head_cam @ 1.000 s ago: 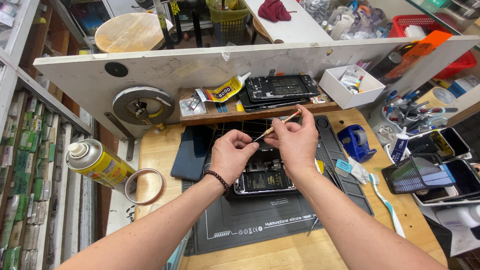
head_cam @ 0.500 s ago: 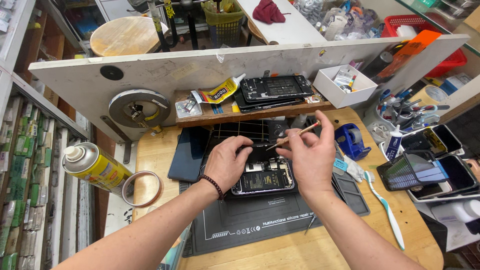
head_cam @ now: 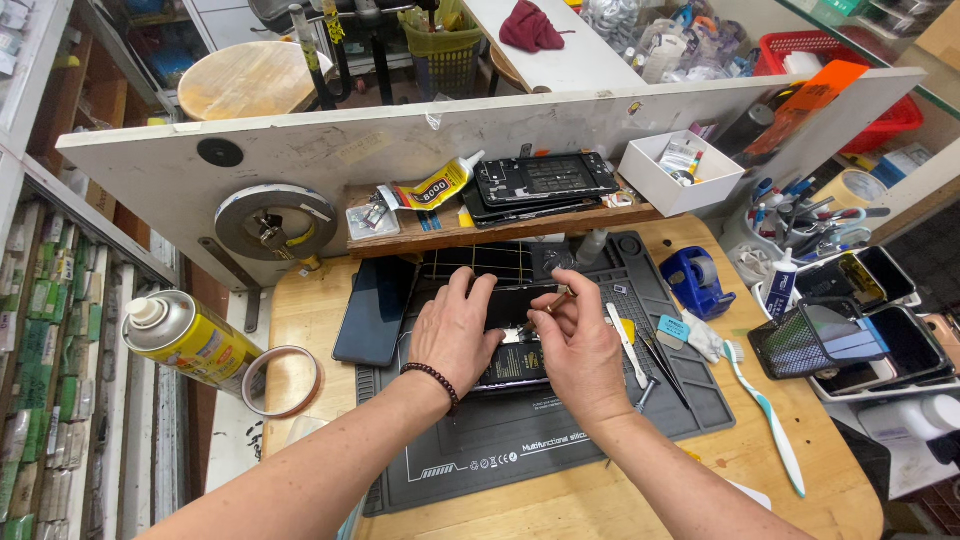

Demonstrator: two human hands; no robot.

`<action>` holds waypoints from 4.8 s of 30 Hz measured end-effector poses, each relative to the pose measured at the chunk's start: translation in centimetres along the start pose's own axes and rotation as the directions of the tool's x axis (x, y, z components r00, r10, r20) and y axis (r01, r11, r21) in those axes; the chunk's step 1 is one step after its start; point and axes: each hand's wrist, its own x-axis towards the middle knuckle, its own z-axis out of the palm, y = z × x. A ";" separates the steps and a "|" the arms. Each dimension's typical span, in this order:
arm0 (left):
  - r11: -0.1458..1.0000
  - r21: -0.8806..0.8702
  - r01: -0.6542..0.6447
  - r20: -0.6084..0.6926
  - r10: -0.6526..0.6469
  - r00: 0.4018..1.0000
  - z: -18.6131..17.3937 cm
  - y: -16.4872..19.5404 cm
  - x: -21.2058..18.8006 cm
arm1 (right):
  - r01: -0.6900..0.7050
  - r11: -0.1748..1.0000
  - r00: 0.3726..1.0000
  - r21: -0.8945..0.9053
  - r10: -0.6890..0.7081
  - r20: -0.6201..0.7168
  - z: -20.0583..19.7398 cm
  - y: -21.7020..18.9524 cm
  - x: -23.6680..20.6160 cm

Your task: The person repairs a smartphone at a workbench. They open the phone's screen, use a screwdriver and tweezers to remove and reposition internal components, work on the battery area, then align the screen back onto the body and press it closed, finishing by placing the assembled phone on the mat.

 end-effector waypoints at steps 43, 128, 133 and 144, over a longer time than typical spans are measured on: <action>0.999 0.040 0.002 0.008 -0.003 1.000 0.4 0.1 0.0 | -0.055 0.988 0.998 -0.145 0.060 0.033 0.8 0.1 0.1; 0.687 -0.599 0.411 0.026 -0.497 0.867 3.2 -1.6 3.7 | -0.094 0.837 0.950 -0.539 -0.087 -0.301 -12.6 13.7 9.1; 0.681 -0.617 0.395 0.025 -0.485 0.874 3.2 -1.7 3.8 | -0.108 0.816 0.949 -0.568 -0.085 -0.303 -12.9 14.1 8.9; 0.691 -0.614 0.381 0.034 -0.459 0.888 2.3 -1.2 3.1 | -0.160 0.974 0.886 0.160 0.213 -0.411 -11.7 7.8 6.5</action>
